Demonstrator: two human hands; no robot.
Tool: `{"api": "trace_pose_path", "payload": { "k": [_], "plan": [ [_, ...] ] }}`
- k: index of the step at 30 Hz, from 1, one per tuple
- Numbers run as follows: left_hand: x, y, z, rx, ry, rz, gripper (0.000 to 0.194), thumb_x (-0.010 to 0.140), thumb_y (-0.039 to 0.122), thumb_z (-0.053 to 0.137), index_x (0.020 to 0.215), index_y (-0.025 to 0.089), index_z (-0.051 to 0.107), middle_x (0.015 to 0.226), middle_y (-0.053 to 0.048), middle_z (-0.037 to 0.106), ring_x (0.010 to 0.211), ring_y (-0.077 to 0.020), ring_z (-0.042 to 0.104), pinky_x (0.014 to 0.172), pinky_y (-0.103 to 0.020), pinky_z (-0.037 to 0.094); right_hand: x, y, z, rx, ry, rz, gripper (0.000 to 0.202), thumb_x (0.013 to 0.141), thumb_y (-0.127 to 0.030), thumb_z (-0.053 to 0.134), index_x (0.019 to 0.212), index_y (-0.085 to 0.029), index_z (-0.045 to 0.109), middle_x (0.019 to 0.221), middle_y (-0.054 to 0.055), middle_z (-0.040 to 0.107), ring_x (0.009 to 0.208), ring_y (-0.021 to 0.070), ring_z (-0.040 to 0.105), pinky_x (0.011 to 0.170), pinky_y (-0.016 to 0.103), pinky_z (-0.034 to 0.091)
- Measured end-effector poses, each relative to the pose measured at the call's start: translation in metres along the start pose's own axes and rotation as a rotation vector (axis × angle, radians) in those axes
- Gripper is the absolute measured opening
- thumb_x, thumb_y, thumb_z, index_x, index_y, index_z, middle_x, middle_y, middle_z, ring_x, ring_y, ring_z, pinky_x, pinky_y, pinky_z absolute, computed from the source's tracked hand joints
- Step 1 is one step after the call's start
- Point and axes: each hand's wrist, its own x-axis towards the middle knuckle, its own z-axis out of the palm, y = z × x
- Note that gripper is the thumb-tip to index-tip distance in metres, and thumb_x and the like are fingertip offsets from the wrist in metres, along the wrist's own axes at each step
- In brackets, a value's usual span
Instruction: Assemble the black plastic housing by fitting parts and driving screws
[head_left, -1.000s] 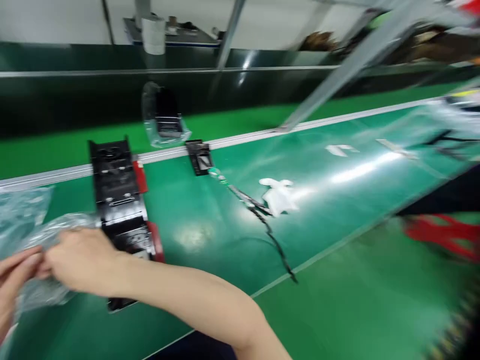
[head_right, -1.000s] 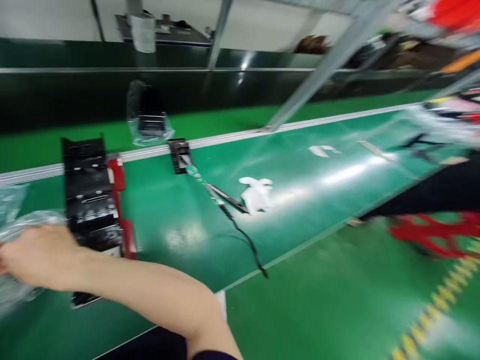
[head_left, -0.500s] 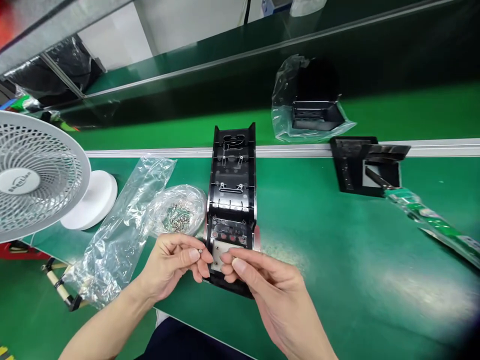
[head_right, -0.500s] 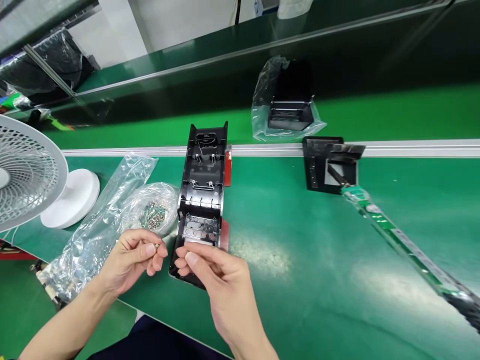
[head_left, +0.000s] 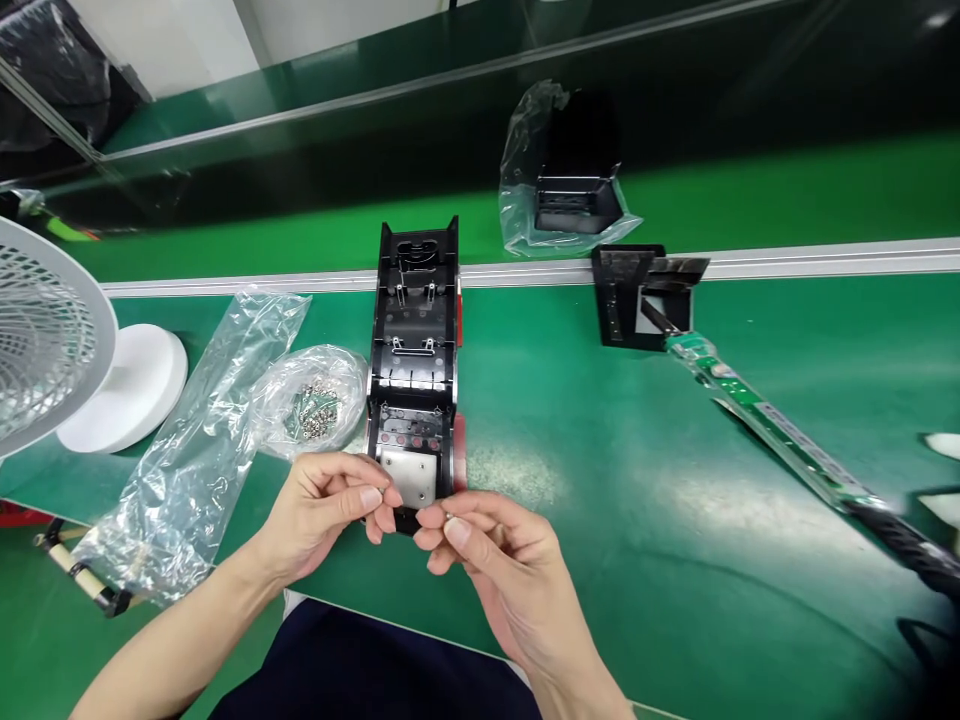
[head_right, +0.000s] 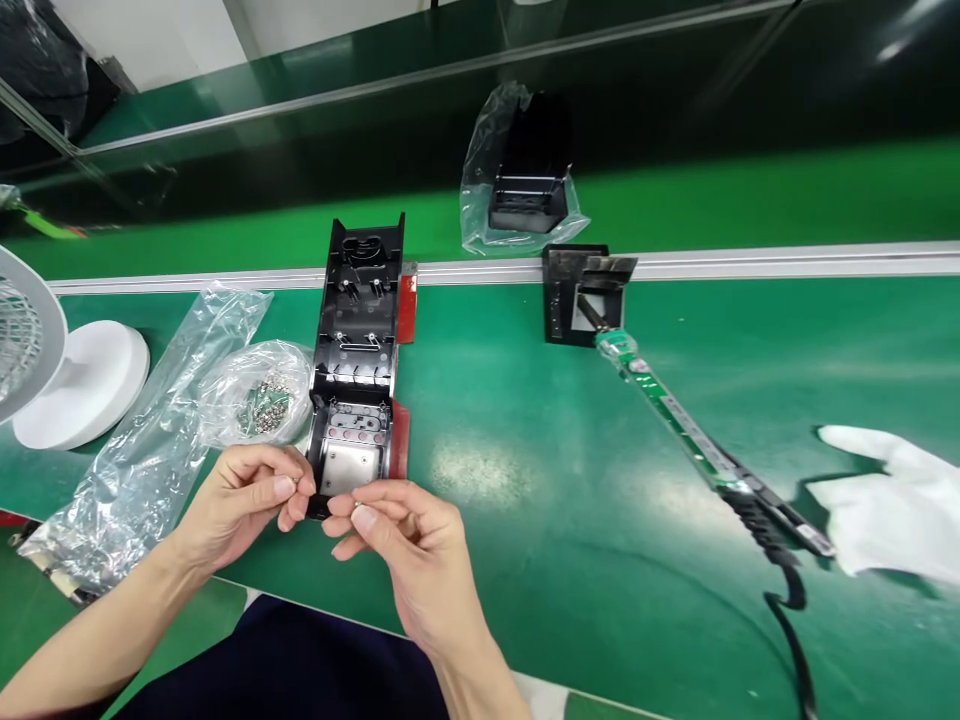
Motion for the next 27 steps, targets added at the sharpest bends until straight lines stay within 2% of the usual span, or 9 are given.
{"api": "trace_pose_path", "payload": {
  "k": [3,8,12,14,16,19,21,24,27],
  "plan": [
    [0.002,0.000,-0.001,0.010,0.000,-0.014,0.004,0.076,0.014,0.071,0.080,0.015,0.071,0.078,-0.008,0.067,0.060,-0.0113,0.062,0.052,-0.016,0.053,-0.003,0.003,-0.003,-0.067,0.012,-0.040,0.006,0.099,-0.020,0.065,0.103,-0.021,0.070,0.094,0.009,0.059,0.081,0.0145,0.060,0.073,0.016,0.055],
    [0.004,0.001,-0.012,0.093,0.021,-0.053,0.006,0.074,0.017,0.074,0.080,0.015,0.072,0.076,-0.009,0.066,0.058,-0.0115,0.061,0.051,-0.016,0.053,-0.005,0.002,-0.013,-0.272,0.122,-0.135,0.007,0.095,-0.019,0.069,0.101,-0.024,0.071,0.090,0.006,0.058,0.071,0.0104,0.058,0.069,0.012,0.052],
    [0.005,0.002,-0.022,0.146,-0.001,-0.040,0.009,0.076,0.014,0.070,0.084,0.017,0.073,0.077,-0.008,0.066,0.060,-0.0109,0.062,0.053,-0.015,0.053,0.001,-0.006,-0.019,-0.427,0.188,-0.157,0.009,0.095,-0.019,0.067,0.102,-0.023,0.071,0.091,0.007,0.059,0.076,0.0137,0.060,0.071,0.014,0.054],
    [0.006,0.003,-0.024,0.174,-0.010,-0.032,0.007,0.078,0.014,0.069,0.082,0.017,0.073,0.078,-0.008,0.066,0.060,-0.0105,0.062,0.053,-0.015,0.054,0.007,-0.009,-0.019,-0.579,0.239,-0.194,0.010,0.096,-0.017,0.065,0.103,-0.022,0.069,0.092,0.005,0.059,0.077,0.0133,0.061,0.074,0.014,0.054],
    [0.007,0.005,-0.026,0.204,-0.017,-0.035,0.005,0.079,0.016,0.068,0.081,0.016,0.073,0.077,-0.008,0.065,0.059,-0.0102,0.061,0.054,-0.016,0.054,0.015,-0.011,-0.017,-0.822,0.297,-0.294,0.010,0.096,-0.014,0.064,0.102,-0.021,0.067,0.091,0.003,0.059,0.078,0.0114,0.060,0.078,0.013,0.052],
    [0.008,0.006,-0.028,0.217,-0.048,-0.052,0.006,0.080,0.018,0.068,0.080,0.012,0.070,0.072,-0.008,0.064,0.057,-0.0102,0.060,0.054,-0.017,0.053,0.028,-0.007,-0.015,-1.238,0.334,-0.540,0.010,0.098,-0.007,0.058,0.097,-0.016,0.063,0.098,0.003,0.057,0.088,0.0124,0.057,0.087,0.020,0.048],
    [0.008,0.005,-0.029,0.203,-0.067,-0.060,0.007,0.079,0.017,0.068,0.079,0.011,0.068,0.069,-0.007,0.063,0.056,-0.0101,0.059,0.053,-0.016,0.053,0.037,-0.003,-0.014,-1.440,0.336,-0.670,0.011,0.098,-0.006,0.053,0.093,-0.012,0.061,0.110,0.007,0.053,0.099,0.0173,0.053,0.091,0.028,0.046],
    [0.008,-0.001,-0.028,0.234,-0.070,-0.043,0.010,0.079,0.019,0.068,0.079,0.010,0.065,0.071,-0.006,0.061,0.056,-0.0098,0.059,0.053,-0.016,0.052,0.050,0.006,-0.015,-1.653,0.342,-0.753,0.017,0.100,-0.008,0.048,0.088,-0.007,0.061,0.124,0.014,0.043,0.112,0.0279,0.046,0.095,0.042,0.044],
    [0.007,-0.006,-0.027,0.340,-0.069,0.039,0.013,0.081,0.022,0.066,0.076,0.010,0.064,0.074,-0.007,0.060,0.057,-0.0087,0.058,0.053,-0.016,0.051,0.063,0.014,-0.017,-1.817,0.346,-0.790,0.027,0.100,-0.008,0.042,0.082,-0.003,0.062,0.127,0.019,0.039,0.119,0.0356,0.038,0.096,0.052,0.041]
  ]
}}
